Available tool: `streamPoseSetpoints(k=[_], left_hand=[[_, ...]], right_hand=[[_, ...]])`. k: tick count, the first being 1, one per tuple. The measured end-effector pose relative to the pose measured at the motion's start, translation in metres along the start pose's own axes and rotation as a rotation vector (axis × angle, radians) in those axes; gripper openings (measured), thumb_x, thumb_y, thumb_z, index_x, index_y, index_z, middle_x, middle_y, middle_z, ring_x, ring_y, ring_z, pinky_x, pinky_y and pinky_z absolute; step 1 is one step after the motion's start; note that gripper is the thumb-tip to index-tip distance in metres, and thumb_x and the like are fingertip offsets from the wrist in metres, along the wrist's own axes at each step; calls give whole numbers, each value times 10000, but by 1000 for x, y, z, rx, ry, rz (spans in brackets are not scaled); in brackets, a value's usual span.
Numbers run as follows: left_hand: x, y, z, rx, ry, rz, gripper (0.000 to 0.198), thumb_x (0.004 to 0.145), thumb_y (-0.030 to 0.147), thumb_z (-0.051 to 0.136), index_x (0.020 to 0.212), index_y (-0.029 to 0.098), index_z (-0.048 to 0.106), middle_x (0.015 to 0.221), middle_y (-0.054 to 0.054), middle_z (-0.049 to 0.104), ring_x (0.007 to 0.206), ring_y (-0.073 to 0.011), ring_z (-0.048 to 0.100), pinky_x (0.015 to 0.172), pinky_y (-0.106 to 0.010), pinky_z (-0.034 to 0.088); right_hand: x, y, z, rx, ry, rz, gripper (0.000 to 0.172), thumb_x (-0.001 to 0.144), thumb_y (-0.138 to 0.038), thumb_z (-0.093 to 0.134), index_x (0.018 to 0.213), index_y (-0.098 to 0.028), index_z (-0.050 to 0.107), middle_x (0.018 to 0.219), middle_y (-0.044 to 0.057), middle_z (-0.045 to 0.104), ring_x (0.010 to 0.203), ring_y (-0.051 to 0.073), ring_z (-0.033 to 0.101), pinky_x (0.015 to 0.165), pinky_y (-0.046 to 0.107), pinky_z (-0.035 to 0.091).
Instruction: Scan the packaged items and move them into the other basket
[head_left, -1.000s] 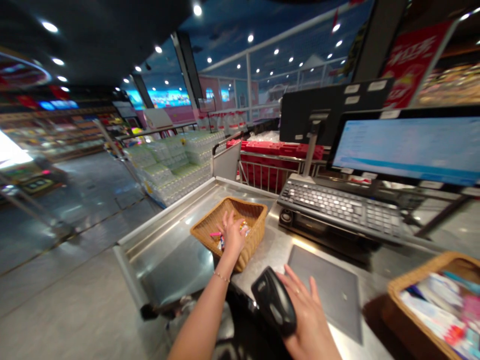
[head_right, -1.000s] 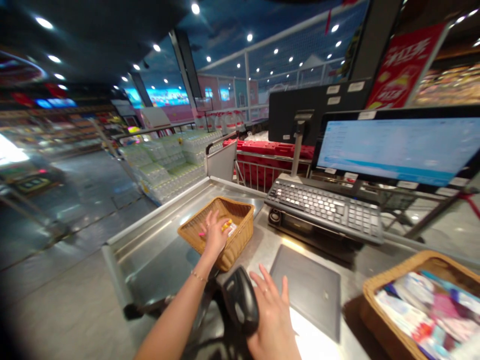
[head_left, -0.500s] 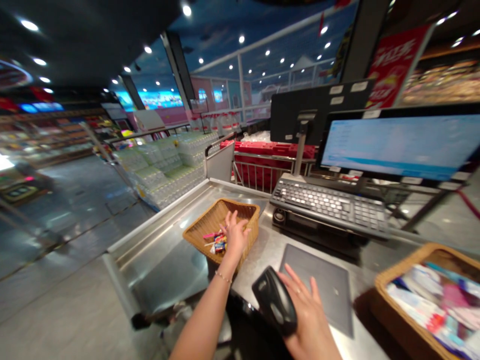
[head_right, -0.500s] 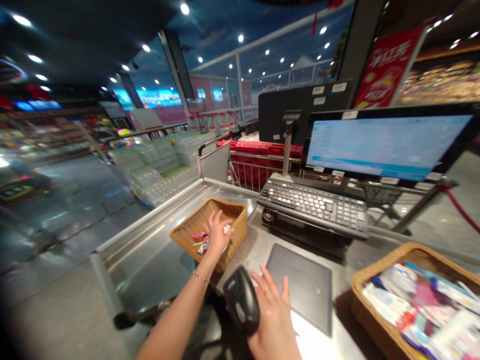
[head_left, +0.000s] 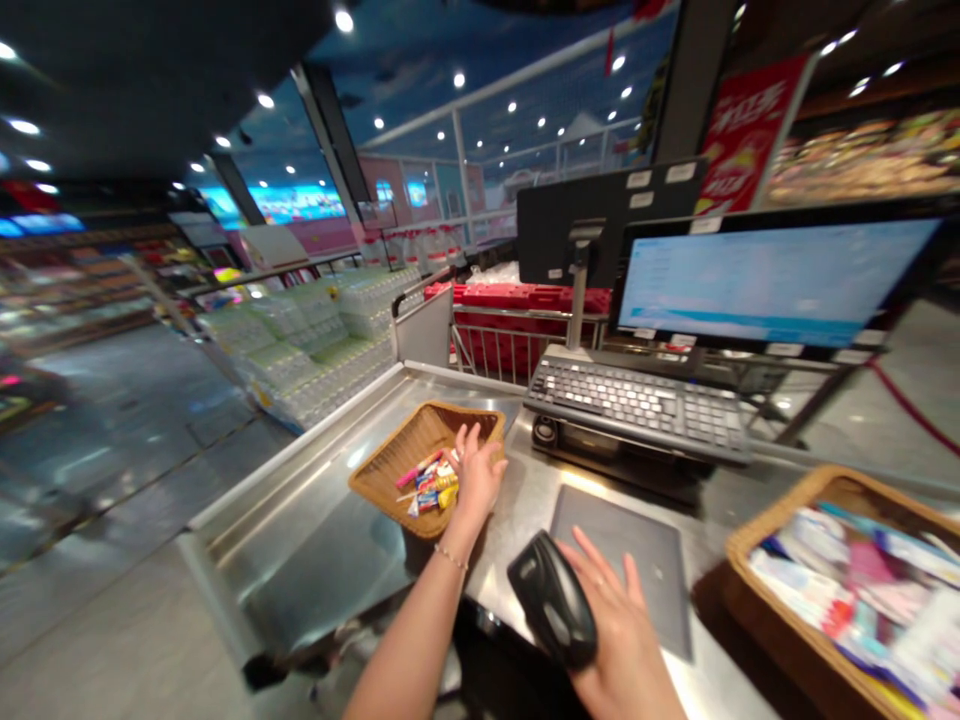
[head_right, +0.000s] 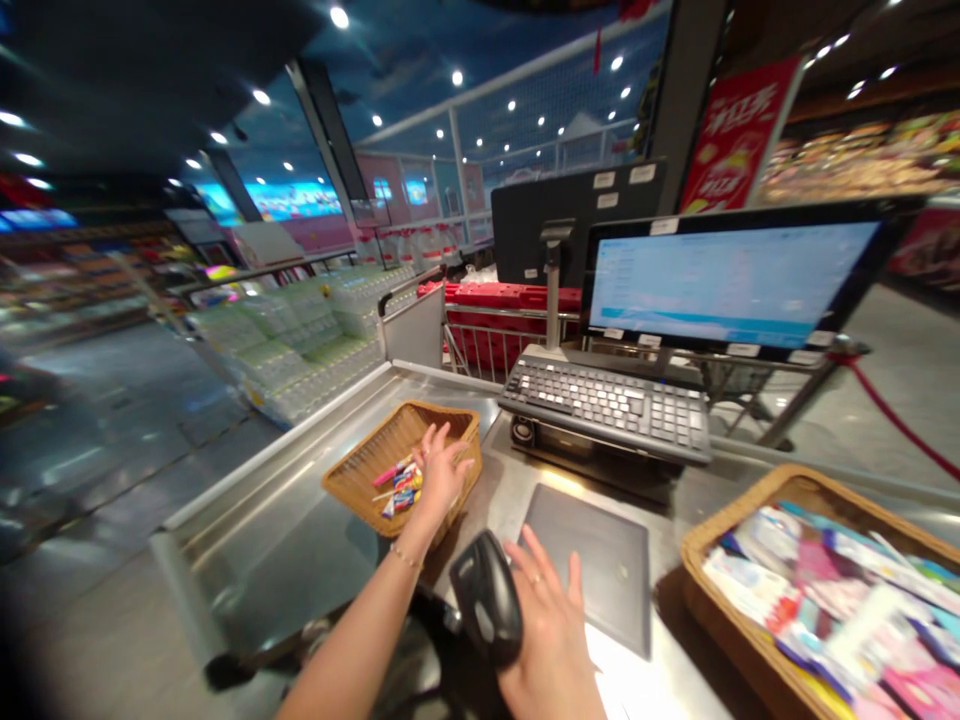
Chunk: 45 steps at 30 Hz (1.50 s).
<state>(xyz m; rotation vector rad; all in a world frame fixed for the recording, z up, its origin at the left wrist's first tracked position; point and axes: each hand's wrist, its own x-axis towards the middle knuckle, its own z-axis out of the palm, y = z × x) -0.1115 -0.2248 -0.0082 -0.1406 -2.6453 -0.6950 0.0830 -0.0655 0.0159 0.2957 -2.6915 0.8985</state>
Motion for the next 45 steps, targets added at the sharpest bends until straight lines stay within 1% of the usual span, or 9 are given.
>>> streamPoseSetpoints(k=[4, 11, 17, 21, 24, 28, 32, 41, 45], left_hand=[[1, 7, 2, -4, -22, 25, 263, 756, 183, 683, 1007, 250, 715, 1468, -103, 449, 1428, -342, 237, 1097, -728, 119], [2, 20, 6, -31, -66, 41, 255, 761, 172, 671, 999, 252, 717, 1473, -100, 441, 1428, -347, 237, 1080, -745, 145], [3, 30, 13, -41, -95, 51, 252, 761, 166, 683, 991, 266, 716, 1477, -80, 440, 1434, -329, 226, 1092, -728, 146], [2, 36, 18, -35, -107, 67, 246, 757, 181, 697, 989, 260, 717, 1456, -86, 464, 1429, -321, 243, 1107, -703, 147], [0, 39, 24, -35, -126, 81, 253, 757, 190, 697, 998, 265, 714, 1457, -88, 462, 1433, -324, 237, 1101, -708, 152], [-1, 44, 30, -35, -153, 89, 266, 765, 207, 688, 1021, 276, 709, 1466, -87, 451, 1433, -329, 238, 1093, -712, 165], [-4, 52, 34, -51, -150, 109, 267, 760, 212, 697, 1019, 275, 711, 1465, -84, 453, 1429, -330, 246, 1111, -698, 144], [-8, 69, 40, -104, -187, 129, 246, 760, 187, 695, 995, 259, 710, 1462, -91, 450, 1433, -329, 235, 1108, -714, 129], [-10, 75, 43, -116, -197, 144, 231, 763, 175, 690, 979, 254, 710, 1457, -87, 456, 1434, -320, 234, 1111, -710, 117]], right_hand=[[0, 1, -2, -6, 7, 19, 548, 743, -150, 449, 1269, -230, 578, 1318, 118, 609, 1368, 325, 409, 1100, 695, 175], [-3, 7, -1, -13, 18, 70, 508, 760, -211, 517, 1262, -231, 592, 1310, 122, 616, 1358, 342, 419, 1113, 681, 164], [-5, 10, -3, -30, 37, 98, 483, 790, -248, 518, 1267, -235, 589, 1302, 120, 622, 1356, 332, 423, 1113, 666, 185], [-6, 12, -6, -42, 42, 113, 485, 789, -245, 531, 1271, -235, 587, 1304, 122, 621, 1356, 333, 423, 1112, 663, 196], [-7, 13, -7, -51, 53, 119, 475, 789, -249, 545, 1261, -242, 595, 1307, 122, 619, 1354, 337, 426, 1109, 665, 200], [-8, 13, -10, -55, 39, 145, 464, 797, -264, 548, 1257, -232, 596, 1316, 129, 613, 1361, 337, 417, 1117, 664, 176], [-9, 13, -13, -26, 42, 174, 452, 796, -322, 583, 1236, -219, 602, 1308, 134, 618, 1361, 346, 414, 1118, 676, 156], [-13, 18, -18, -14, 52, 204, 440, 805, -263, 517, 1236, -202, 585, 1319, 131, 608, 1380, 327, 392, 1116, 689, 133], [-16, 21, -18, -30, 83, 210, 468, 783, -262, 551, 1245, -190, 573, 1317, 138, 609, 1376, 326, 397, 1122, 675, 137]])
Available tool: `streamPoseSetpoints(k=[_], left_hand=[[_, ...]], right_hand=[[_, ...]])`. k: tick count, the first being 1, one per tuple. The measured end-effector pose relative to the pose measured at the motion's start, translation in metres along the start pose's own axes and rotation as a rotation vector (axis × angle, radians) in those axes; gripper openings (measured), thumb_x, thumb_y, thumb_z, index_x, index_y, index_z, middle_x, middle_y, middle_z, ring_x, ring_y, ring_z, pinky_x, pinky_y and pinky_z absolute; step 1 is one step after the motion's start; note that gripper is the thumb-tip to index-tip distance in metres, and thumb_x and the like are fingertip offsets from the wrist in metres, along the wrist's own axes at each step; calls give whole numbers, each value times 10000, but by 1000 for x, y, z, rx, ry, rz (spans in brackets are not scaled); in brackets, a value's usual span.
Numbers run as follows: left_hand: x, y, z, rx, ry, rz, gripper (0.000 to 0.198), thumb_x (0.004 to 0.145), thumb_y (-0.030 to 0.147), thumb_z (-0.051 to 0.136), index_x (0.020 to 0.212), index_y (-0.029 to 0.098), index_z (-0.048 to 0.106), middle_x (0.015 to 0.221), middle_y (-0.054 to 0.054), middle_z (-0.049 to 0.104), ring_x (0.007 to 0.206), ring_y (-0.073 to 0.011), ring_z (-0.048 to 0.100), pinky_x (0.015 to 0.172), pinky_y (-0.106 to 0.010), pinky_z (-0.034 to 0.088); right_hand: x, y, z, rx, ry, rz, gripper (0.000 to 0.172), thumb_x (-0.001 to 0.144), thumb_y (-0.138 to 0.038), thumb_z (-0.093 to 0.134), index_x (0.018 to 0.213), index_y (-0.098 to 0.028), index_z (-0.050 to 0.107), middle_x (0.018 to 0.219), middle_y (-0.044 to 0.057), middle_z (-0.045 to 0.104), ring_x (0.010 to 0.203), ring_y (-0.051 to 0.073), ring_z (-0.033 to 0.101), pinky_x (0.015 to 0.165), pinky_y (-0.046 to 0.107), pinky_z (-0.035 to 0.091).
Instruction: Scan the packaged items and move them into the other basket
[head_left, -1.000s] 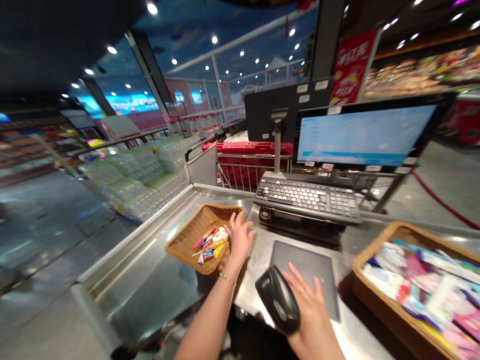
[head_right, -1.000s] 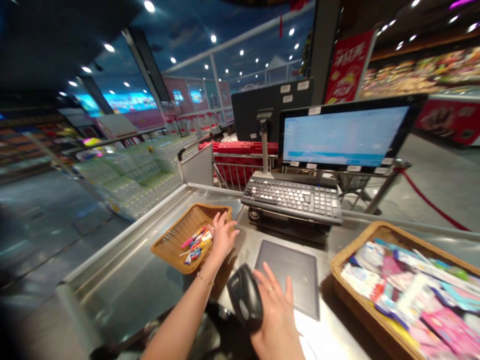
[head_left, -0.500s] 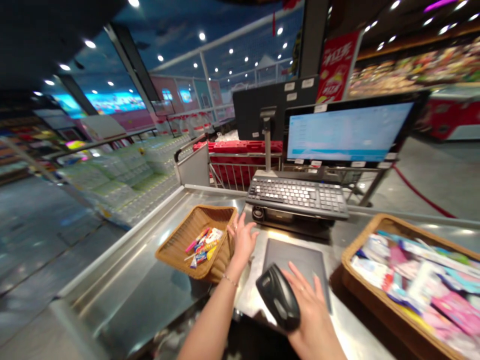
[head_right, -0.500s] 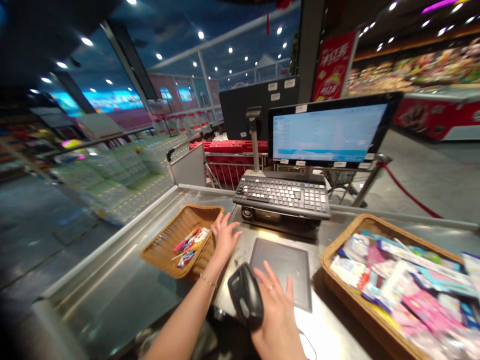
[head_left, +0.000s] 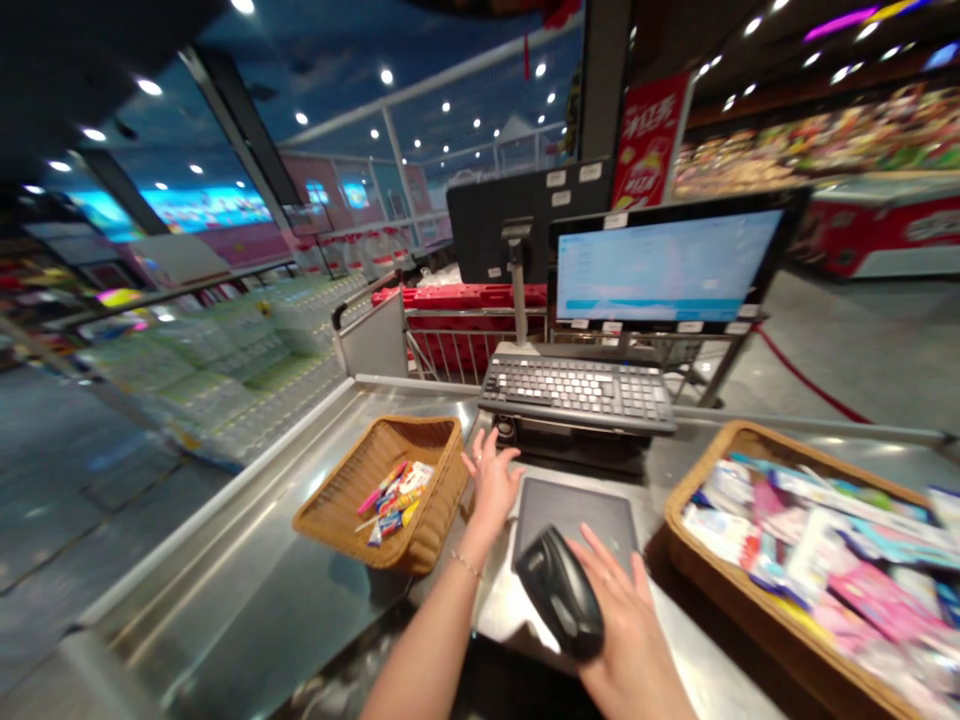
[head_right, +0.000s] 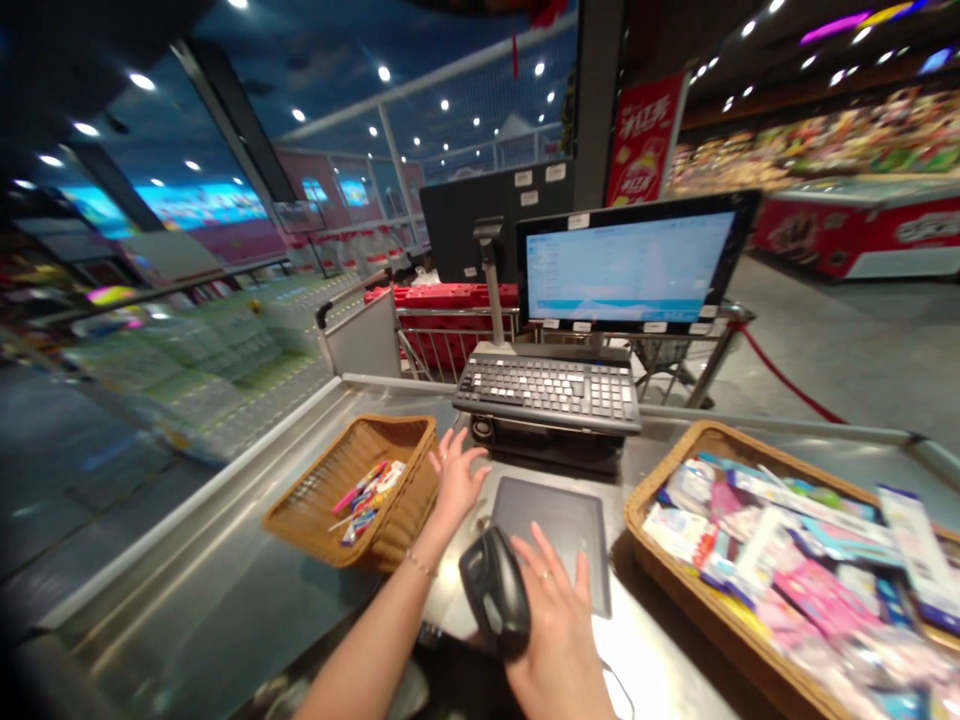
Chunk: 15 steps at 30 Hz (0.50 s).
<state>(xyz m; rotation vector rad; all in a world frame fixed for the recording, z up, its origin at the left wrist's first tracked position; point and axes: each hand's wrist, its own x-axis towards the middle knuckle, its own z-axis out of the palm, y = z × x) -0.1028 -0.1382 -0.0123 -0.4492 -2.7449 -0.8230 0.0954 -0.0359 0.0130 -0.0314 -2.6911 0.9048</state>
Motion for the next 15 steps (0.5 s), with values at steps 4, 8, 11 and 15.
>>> streamPoseSetpoints(k=[4, 8, 11, 15], left_hand=[[-1, 5, 3, 0, -9, 16, 226, 768, 183, 686, 981, 256, 710, 1467, -84, 443, 1434, -308, 234, 1119, -697, 118], [-2, 11, 5, 4, -31, 28, 240, 764, 178, 687, 990, 255, 711, 1473, -85, 437, 1436, -308, 230, 1116, -701, 115], [-1, 15, 5, 6, -53, 31, 251, 759, 171, 687, 993, 258, 712, 1475, -86, 437, 1434, -310, 236, 1111, -704, 122], [-1, 22, 6, 11, -75, 45, 259, 754, 178, 695, 1000, 259, 710, 1472, -90, 441, 1430, -312, 248, 1109, -701, 124]], right_hand=[[-2, 3, 0, -17, 24, -2, 481, 762, -199, 534, 1242, -200, 576, 1320, 131, 608, 1372, 320, 405, 1121, 667, 146], [-4, 3, -2, -16, 42, 22, 494, 751, -211, 549, 1244, -198, 578, 1315, 137, 611, 1368, 326, 409, 1120, 664, 160], [-4, 4, -4, -11, 43, 37, 501, 738, -213, 561, 1238, -203, 580, 1312, 139, 613, 1367, 330, 410, 1120, 667, 158], [-4, 7, -5, -26, 50, 36, 525, 720, -212, 565, 1245, -188, 572, 1313, 148, 610, 1366, 338, 410, 1117, 672, 157]])
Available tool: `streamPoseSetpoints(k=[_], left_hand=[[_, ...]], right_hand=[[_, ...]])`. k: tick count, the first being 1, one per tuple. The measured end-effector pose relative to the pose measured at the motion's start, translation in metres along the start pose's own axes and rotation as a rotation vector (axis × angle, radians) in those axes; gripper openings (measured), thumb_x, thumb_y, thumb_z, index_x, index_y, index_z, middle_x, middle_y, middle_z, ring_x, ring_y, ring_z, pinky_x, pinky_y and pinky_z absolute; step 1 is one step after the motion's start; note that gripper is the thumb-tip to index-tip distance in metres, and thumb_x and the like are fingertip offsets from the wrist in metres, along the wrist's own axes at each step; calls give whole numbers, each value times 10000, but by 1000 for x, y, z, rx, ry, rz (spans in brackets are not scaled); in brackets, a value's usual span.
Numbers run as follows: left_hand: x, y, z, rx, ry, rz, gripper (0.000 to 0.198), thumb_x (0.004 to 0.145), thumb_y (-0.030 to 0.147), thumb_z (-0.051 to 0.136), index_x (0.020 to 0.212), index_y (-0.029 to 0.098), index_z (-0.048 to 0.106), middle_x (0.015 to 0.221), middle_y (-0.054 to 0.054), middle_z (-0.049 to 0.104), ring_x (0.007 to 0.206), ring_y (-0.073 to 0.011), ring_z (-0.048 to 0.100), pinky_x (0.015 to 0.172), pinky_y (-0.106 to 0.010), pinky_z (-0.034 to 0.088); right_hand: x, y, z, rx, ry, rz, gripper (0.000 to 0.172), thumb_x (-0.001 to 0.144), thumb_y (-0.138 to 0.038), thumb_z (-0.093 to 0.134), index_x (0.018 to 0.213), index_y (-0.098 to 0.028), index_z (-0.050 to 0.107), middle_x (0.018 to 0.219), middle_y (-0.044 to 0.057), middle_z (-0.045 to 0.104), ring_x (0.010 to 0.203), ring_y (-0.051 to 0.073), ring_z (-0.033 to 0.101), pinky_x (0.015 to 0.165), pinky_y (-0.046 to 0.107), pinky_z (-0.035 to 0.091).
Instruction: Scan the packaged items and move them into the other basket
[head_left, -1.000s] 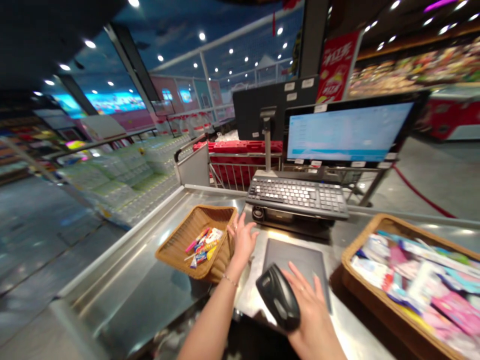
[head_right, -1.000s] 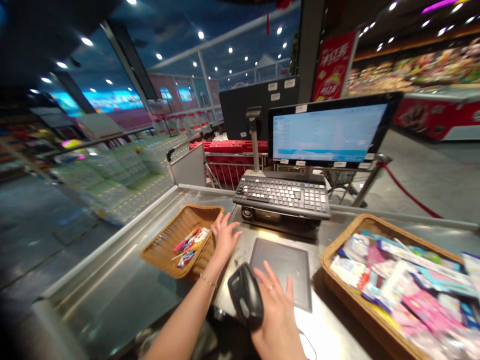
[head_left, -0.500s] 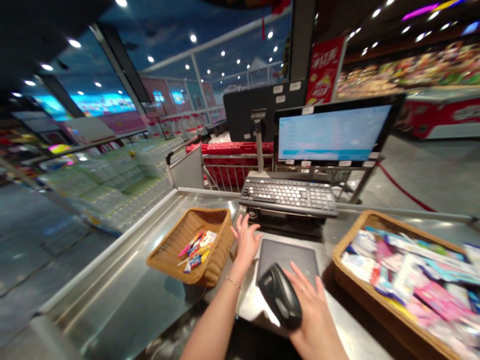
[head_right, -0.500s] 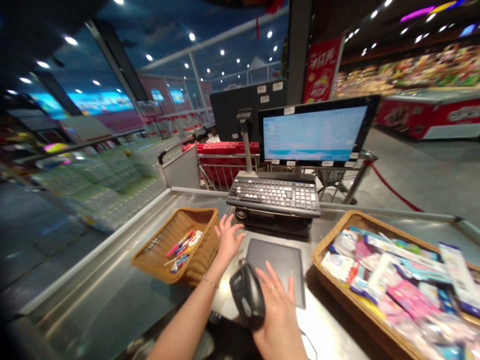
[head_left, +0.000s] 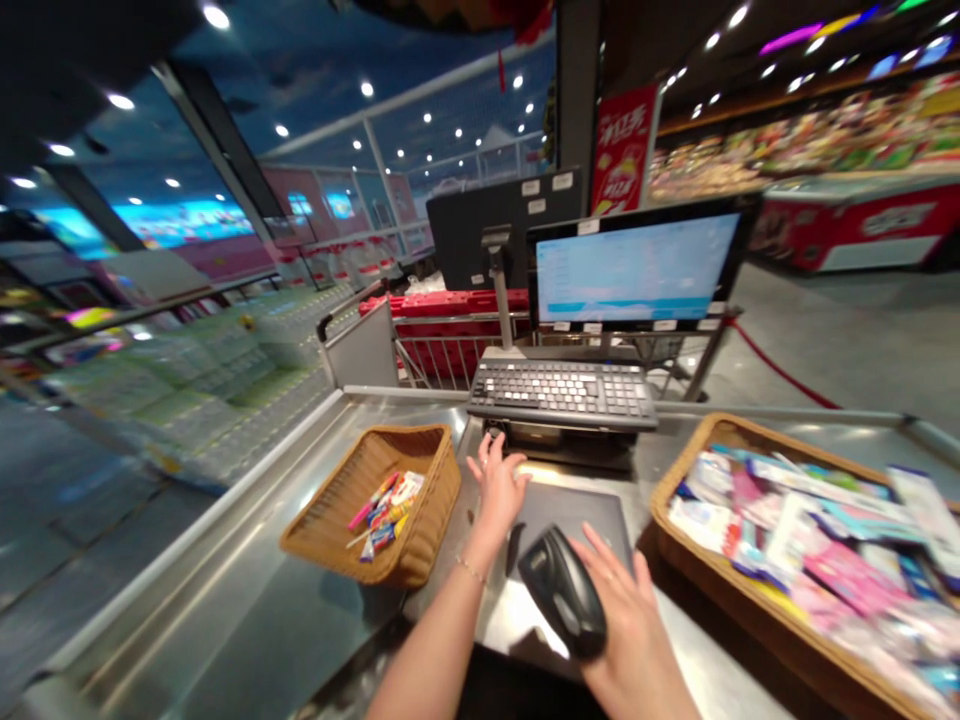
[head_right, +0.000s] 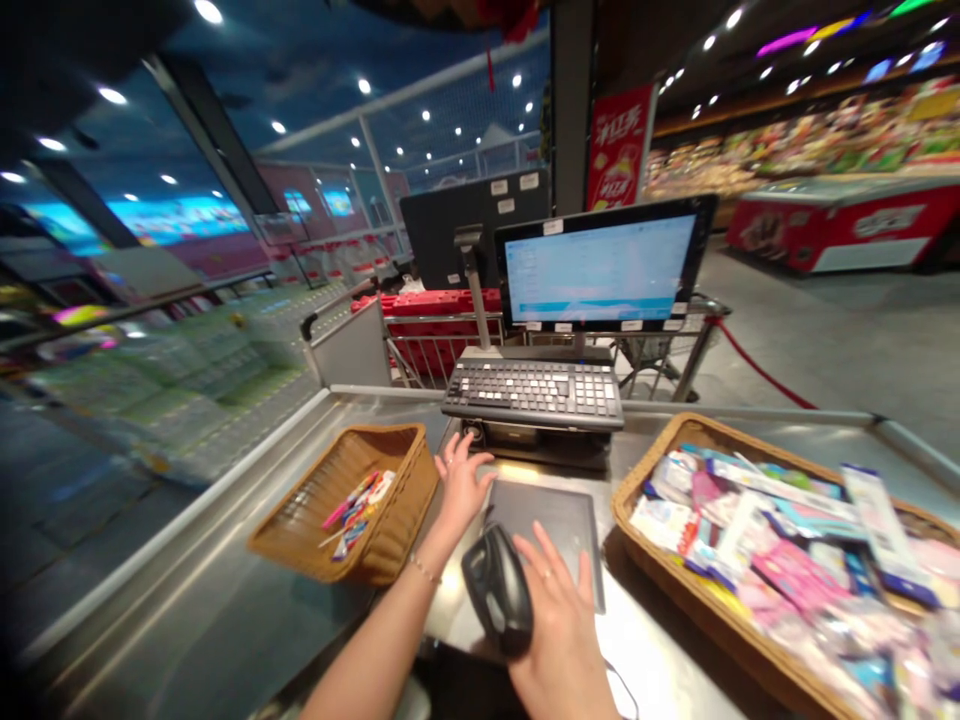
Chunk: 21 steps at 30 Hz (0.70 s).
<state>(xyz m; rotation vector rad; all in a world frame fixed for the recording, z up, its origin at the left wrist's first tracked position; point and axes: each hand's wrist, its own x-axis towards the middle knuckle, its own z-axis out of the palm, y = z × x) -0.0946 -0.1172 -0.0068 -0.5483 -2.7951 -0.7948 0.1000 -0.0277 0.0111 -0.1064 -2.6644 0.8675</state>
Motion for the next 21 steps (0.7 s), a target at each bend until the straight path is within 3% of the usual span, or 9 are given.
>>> streamPoseSetpoints(k=[8, 14, 21], left_hand=[[0, 11, 9, -13, -12, 45, 247, 748, 172, 699, 978, 264, 713, 1473, -87, 442, 1434, -318, 240, 1106, -712, 119], [0, 20, 14, -19, -26, 79, 254, 737, 167, 713, 972, 263, 715, 1477, -82, 435, 1437, -319, 231, 1110, -709, 119], [1, 32, 23, -10, -55, 118, 249, 741, 183, 717, 974, 271, 717, 1470, -74, 445, 1432, -310, 240, 1115, -701, 127]], right_hand=[[-2, 8, -2, -36, 35, 2, 537, 714, -157, 513, 1248, -172, 561, 1325, 161, 598, 1362, 341, 414, 1096, 695, 179], [-4, 16, -8, -24, -22, 7, 584, 692, -140, 503, 1271, -199, 555, 1362, 142, 572, 1374, 349, 393, 1080, 724, 199], [-9, 15, -10, -34, 44, 74, 565, 687, -115, 482, 1239, -179, 585, 1337, 148, 592, 1371, 342, 400, 1101, 712, 173]])
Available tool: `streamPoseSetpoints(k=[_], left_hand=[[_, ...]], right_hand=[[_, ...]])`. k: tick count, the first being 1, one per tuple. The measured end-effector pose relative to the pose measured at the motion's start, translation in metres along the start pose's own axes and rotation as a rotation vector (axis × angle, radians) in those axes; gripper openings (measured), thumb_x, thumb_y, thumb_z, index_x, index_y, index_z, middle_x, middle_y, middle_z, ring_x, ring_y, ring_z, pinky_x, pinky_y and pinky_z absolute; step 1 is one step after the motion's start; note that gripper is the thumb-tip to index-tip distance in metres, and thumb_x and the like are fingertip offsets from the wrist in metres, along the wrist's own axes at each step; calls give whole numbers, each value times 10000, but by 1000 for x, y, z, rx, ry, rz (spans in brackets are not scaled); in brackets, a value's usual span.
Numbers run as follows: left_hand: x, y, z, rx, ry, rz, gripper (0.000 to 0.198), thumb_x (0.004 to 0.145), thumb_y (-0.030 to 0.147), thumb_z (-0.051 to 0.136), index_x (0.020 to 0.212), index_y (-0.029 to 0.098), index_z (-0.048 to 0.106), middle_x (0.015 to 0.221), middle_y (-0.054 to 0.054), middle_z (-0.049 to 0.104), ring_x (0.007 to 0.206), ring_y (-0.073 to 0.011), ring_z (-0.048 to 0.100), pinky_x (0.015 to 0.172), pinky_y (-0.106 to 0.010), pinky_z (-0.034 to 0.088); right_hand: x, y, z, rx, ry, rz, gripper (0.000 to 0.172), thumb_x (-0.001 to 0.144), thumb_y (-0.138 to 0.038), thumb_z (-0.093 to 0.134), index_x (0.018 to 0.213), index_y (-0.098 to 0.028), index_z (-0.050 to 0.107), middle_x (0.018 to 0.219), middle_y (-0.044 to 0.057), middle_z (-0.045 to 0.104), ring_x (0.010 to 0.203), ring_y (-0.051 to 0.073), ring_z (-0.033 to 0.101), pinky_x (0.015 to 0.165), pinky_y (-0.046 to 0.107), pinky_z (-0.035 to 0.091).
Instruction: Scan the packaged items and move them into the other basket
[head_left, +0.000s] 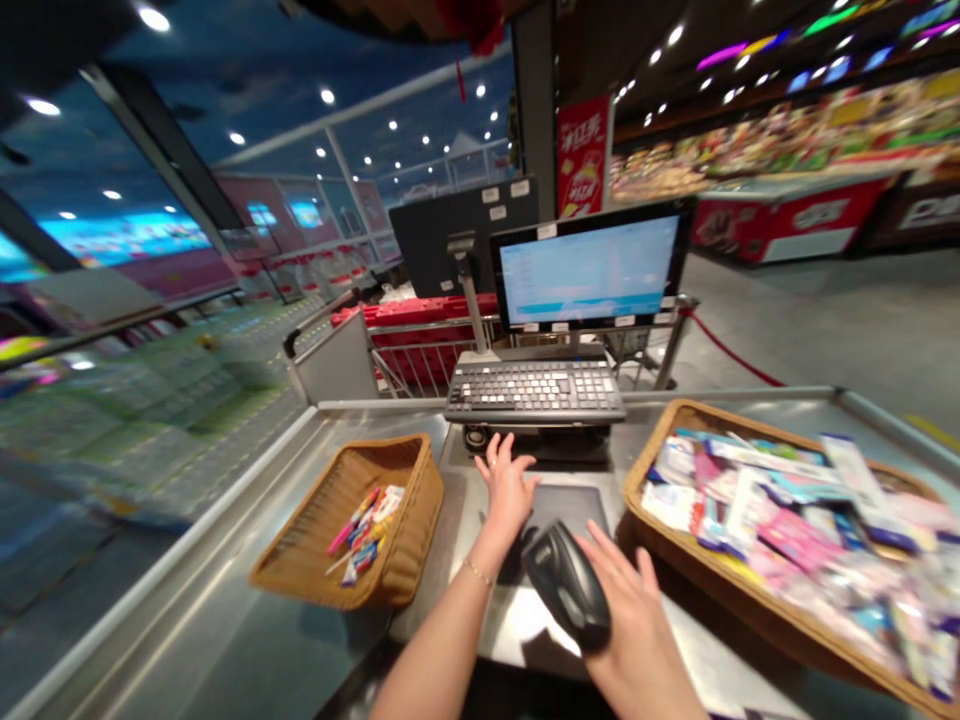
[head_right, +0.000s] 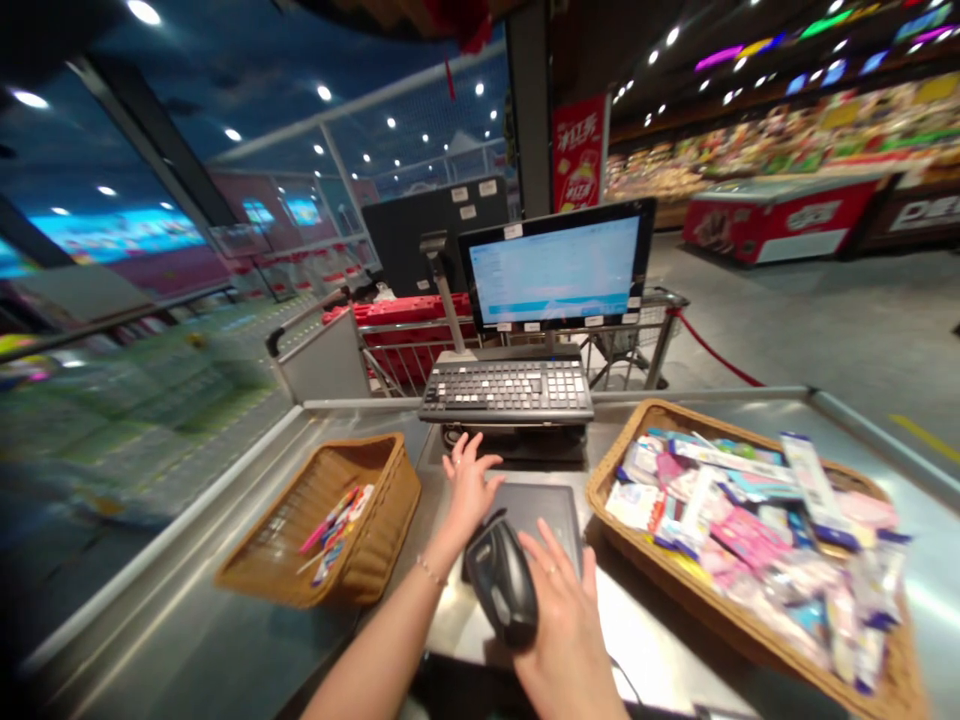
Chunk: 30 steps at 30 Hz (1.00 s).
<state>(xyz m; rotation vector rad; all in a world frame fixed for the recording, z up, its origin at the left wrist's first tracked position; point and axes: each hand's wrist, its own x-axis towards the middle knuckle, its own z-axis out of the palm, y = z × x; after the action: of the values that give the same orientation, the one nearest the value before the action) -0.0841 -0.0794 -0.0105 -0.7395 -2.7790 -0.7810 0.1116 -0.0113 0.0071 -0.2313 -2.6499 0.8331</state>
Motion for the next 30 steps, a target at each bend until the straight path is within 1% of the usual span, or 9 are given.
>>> streamPoseSetpoints(k=[5, 10, 14, 16, 20, 24, 27, 30], left_hand=[[0, 9, 9, -21, -8, 48, 260, 720, 166, 732, 958, 270, 717, 1461, -75, 454, 1428, -310, 250, 1119, -696, 132], [1, 16, 18, -34, -24, 102, 248, 729, 171, 729, 960, 260, 717, 1464, -81, 450, 1430, -315, 245, 1115, -703, 129], [2, 25, 22, -37, -52, 119, 241, 735, 173, 726, 957, 266, 719, 1472, -71, 443, 1435, -305, 237, 1123, -694, 116], [2, 30, 22, -38, -70, 125, 238, 744, 173, 719, 960, 272, 719, 1476, -66, 440, 1437, -300, 234, 1123, -694, 117], [2, 39, 21, -39, -95, 148, 249, 743, 172, 721, 970, 274, 717, 1480, -70, 438, 1440, -303, 231, 1120, -694, 132], [4, 47, 21, -34, -120, 170, 258, 739, 173, 724, 975, 277, 718, 1492, -65, 427, 1446, -301, 222, 1117, -699, 136], [4, 54, 23, -38, -140, 183, 254, 745, 188, 722, 978, 288, 720, 1501, -47, 418, 1449, -293, 219, 1118, -700, 133], [4, 61, 25, -54, -154, 201, 244, 746, 196, 723, 969, 295, 724, 1502, -37, 420, 1452, -279, 214, 1133, -675, 127]], right_hand=[[-1, 13, -3, 7, -90, 10, 588, 711, -159, 517, 1296, -201, 552, 1385, 144, 550, 1389, 357, 364, 1089, 735, 169], [-3, 19, -5, -19, -28, 13, 599, 690, -144, 502, 1282, -206, 566, 1359, 138, 575, 1368, 375, 393, 1064, 762, 180], [-3, 15, -7, -39, 68, 50, 571, 681, -138, 490, 1239, -204, 593, 1313, 139, 611, 1351, 361, 425, 1077, 739, 179], [-4, 12, -9, -53, 94, 71, 573, 680, -124, 472, 1236, -192, 591, 1303, 145, 616, 1350, 346, 430, 1085, 719, 183], [-4, 16, -12, -75, 86, 89, 592, 672, -116, 472, 1249, -185, 583, 1306, 153, 613, 1351, 335, 432, 1091, 704, 186], [-5, 28, -12, -80, 33, 68, 601, 679, -130, 485, 1263, -236, 580, 1331, 127, 600, 1356, 355, 419, 1060, 743, 201], [-7, 35, -11, -89, 47, 58, 622, 683, -127, 483, 1287, -250, 560, 1345, 117, 591, 1362, 365, 405, 1045, 761, 208], [-11, 38, -11, -98, 67, 66, 625, 682, -129, 485, 1297, -223, 548, 1338, 131, 593, 1357, 373, 410, 1041, 764, 218]])
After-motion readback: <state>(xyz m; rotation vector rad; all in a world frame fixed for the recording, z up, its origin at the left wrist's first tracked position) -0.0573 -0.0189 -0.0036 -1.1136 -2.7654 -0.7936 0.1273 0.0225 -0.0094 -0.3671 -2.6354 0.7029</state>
